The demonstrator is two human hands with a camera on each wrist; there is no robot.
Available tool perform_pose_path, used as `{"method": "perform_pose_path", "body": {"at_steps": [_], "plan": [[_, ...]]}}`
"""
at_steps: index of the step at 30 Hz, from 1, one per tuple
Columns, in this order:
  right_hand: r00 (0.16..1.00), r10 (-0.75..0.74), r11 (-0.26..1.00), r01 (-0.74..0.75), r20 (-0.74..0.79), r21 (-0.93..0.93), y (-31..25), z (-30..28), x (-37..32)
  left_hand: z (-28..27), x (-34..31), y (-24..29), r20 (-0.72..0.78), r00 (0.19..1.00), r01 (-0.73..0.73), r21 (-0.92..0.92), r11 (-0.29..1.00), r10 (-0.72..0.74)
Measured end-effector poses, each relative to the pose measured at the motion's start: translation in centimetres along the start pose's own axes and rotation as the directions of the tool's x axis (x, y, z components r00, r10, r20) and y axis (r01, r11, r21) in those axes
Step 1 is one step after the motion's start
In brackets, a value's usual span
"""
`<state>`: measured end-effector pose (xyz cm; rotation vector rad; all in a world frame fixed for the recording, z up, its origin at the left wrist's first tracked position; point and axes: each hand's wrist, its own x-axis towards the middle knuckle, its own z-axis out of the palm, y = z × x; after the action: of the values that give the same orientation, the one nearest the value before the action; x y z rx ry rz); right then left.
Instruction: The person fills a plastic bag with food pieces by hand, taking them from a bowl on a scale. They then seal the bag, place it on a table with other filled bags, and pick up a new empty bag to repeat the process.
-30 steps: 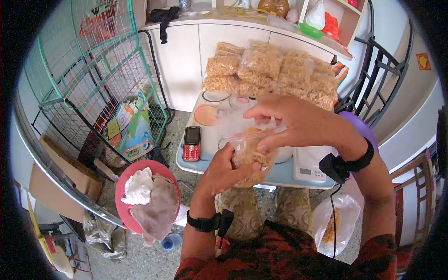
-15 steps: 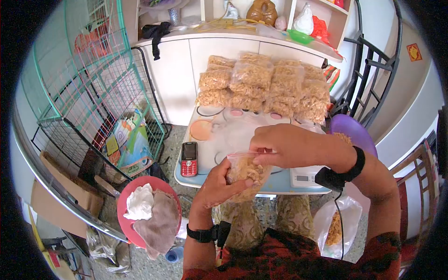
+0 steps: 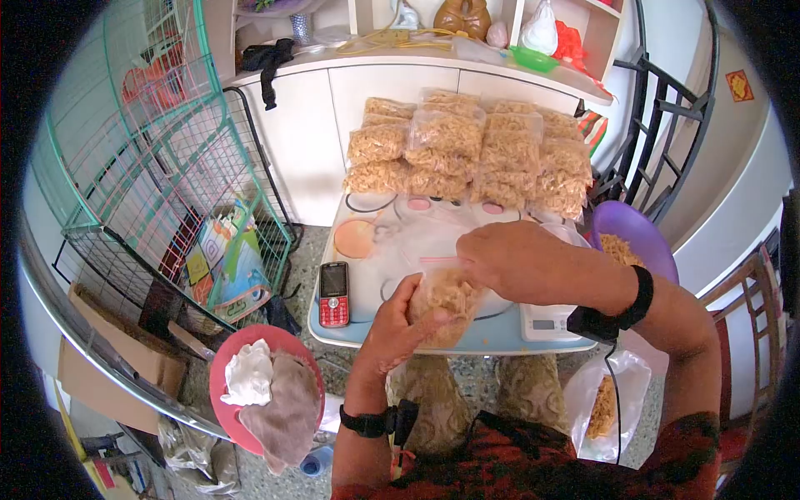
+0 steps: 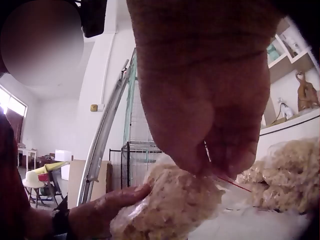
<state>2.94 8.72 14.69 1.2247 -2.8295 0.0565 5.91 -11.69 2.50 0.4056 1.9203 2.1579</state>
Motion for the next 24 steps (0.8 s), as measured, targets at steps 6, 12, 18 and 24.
{"method": "perform_pose_path", "body": {"at_steps": [6, 12, 18, 24], "plan": [[0.995, 0.097, 0.995, -0.097, 0.026, 0.002, 3.4, -2.8, 0.5, -2.1, 2.2, -6.0, -0.16, 0.978, -0.115, 0.138, 0.984, 0.137], [0.927, 0.361, 0.886, -0.309, -0.097, 0.347, 8.9, -6.7, 3.1, -2.0, 2.0, -6.7, -0.292, 0.952, -0.029, 0.202, 0.979, 0.088], [0.738, 0.639, 0.421, -0.101, -0.216, 0.901, 16.0, -7.5, 9.3, -1.7, 1.6, -6.8, -0.292, 0.937, -0.07, 0.378, 0.923, 0.19], [0.687, 0.688, 0.325, -0.005, -0.233, 0.946, 22.3, -2.7, 17.4, -2.2, 1.8, -7.4, -0.283, 0.944, -0.061, 0.354, 0.933, 0.169]]}}
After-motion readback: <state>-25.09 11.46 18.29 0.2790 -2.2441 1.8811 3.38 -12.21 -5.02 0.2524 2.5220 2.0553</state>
